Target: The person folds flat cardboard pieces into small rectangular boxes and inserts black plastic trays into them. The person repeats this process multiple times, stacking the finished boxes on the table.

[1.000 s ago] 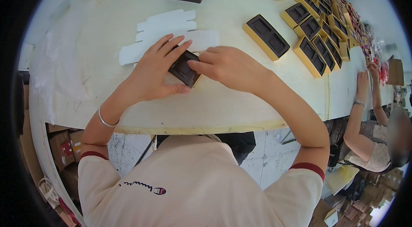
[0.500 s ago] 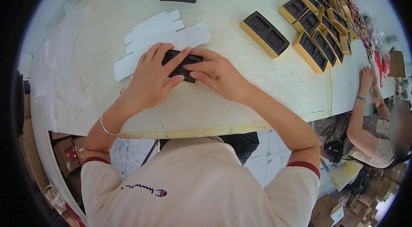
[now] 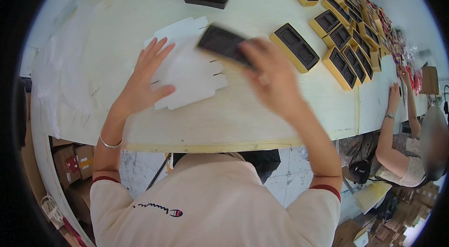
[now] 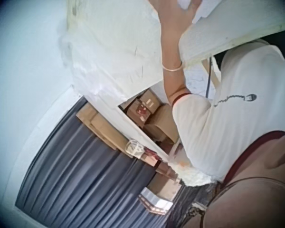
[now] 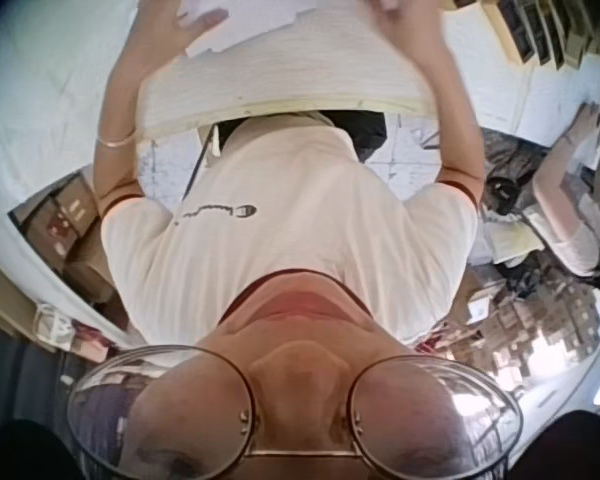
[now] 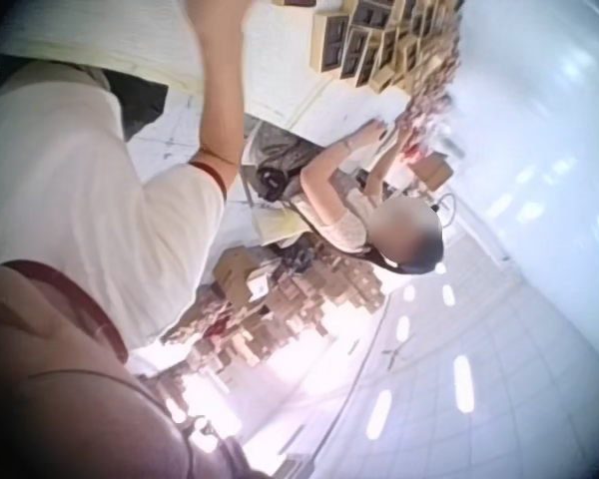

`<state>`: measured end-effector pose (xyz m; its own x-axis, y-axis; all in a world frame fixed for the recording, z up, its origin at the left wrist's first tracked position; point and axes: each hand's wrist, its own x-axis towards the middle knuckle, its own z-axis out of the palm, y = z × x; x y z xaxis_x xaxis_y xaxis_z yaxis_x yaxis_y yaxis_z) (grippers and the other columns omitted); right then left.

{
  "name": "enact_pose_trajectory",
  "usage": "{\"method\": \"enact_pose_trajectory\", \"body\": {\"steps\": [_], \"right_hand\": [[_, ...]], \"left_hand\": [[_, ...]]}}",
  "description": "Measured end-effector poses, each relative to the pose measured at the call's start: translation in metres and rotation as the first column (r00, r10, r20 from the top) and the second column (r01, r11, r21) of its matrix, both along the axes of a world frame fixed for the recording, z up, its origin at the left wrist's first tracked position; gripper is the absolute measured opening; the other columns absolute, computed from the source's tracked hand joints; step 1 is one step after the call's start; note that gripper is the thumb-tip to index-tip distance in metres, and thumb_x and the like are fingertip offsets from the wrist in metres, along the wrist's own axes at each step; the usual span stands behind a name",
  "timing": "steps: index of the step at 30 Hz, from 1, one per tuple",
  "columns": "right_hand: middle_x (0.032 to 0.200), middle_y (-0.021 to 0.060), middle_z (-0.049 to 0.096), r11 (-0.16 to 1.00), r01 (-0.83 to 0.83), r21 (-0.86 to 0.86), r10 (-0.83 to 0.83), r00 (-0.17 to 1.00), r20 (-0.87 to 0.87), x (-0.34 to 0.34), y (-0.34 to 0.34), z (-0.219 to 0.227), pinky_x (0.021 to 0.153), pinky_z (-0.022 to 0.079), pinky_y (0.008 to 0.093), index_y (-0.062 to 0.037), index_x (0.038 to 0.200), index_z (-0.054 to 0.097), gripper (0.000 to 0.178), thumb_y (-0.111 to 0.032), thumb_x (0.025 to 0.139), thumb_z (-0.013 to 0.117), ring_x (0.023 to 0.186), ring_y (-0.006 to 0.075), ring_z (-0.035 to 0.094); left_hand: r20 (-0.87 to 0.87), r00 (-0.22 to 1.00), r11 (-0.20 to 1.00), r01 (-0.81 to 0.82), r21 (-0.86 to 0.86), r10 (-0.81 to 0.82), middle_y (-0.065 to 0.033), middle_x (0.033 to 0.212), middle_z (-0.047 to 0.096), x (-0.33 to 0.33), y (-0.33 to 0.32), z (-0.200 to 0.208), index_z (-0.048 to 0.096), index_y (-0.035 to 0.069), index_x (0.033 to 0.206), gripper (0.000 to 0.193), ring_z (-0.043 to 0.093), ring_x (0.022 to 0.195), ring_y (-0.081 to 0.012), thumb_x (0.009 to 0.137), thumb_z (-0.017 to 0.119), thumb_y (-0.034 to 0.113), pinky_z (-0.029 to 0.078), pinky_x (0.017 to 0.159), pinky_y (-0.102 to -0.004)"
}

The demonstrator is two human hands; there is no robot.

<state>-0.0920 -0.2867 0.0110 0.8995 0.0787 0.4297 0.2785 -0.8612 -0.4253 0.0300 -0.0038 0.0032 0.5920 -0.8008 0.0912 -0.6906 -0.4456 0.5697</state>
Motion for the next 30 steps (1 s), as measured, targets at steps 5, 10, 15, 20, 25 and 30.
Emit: {"method": "enact_pose_trajectory", "body": {"steps": [5,10,15,20,25,30], "right_hand": [[0.129,0.0186,0.053,0.883,0.391,-0.261,-0.383,0.920,0.082,0.009,-0.106,0.013,0.099,0.041,0.0429,-0.0054,0.125,0.057,0.049,-0.021,0.080,0.071,0.118,0.0351,0.050],[0.120,0.0144,0.057,0.956,0.000,-0.292,0.012,0.999,0.038,0.003,-0.020,0.006,0.097,0.041,0.0435,-0.0068,0.112,0.062,0.049,-0.027,0.070,0.079,0.113,0.0333,0.052],[0.102,0.0124,0.059,0.912,-0.351,-0.215,0.311,0.930,-0.199,-0.003,0.037,-0.009,0.086,0.043,0.0389,-0.0009,0.097,0.061,0.043,-0.028,0.068,0.078,0.097,0.0282,0.055],[0.103,0.0135,0.062,0.921,-0.387,-0.036,0.346,0.858,-0.380,0.005,0.030,0.001,0.082,0.046,0.0381,-0.0026,0.096,0.064,0.025,-0.016,0.076,0.073,0.094,0.0307,0.058],[0.089,0.0108,0.059,0.985,-0.151,-0.078,0.128,0.960,-0.249,0.023,0.043,-0.025,0.075,0.046,0.0381,-0.0035,0.093,0.061,0.014,-0.012,0.082,0.064,0.085,0.0284,0.057],[0.090,0.0085,0.056,0.883,-0.233,-0.408,0.295,0.951,0.096,0.018,0.043,-0.030,0.075,0.045,0.0362,-0.0028,0.094,0.059,0.017,-0.011,0.079,0.062,0.088,0.0236,0.054]], "left_hand": [[0.185,0.980,0.966,0.018,0.257,-0.067,-0.0176,0.153,0.019,-0.018,0.007,-0.021,0.031,0.010,0.145,0.092,0.012,0.144,-0.0335,0.073,0.071,0.051,0.003,0.113,-0.0554],[0.186,0.971,0.971,0.107,0.214,-0.148,-0.0175,0.153,0.019,-0.024,-0.003,-0.021,0.033,0.009,0.144,0.092,0.013,0.143,-0.0337,0.072,0.072,0.050,0.003,0.113,-0.0557],[0.175,0.961,0.969,0.186,0.164,-0.214,-0.0174,0.145,0.036,-0.026,-0.010,-0.006,0.050,0.005,0.132,0.075,0.029,0.137,-0.0332,0.071,0.075,0.041,0.020,0.113,-0.0477],[-0.049,0.994,0.973,0.109,0.202,-0.101,-0.0102,0.122,0.057,-0.024,-0.009,0.012,0.065,0.004,0.101,0.031,0.053,0.109,-0.0253,0.077,0.071,0.023,0.047,0.083,-0.0370],[0.087,0.993,0.991,-0.091,0.095,0.082,-0.0039,0.108,0.060,-0.021,-0.026,-0.012,0.065,0.007,0.092,0.013,0.057,0.093,-0.0205,0.081,0.066,0.013,0.049,0.068,-0.0346],[0.560,0.829,0.999,0.040,-0.026,-0.019,-0.0038,0.099,0.057,-0.021,-0.026,-0.026,0.064,0.008,0.094,0.018,0.056,0.089,-0.0212,0.078,0.069,0.013,0.048,0.071,-0.0327]]}}
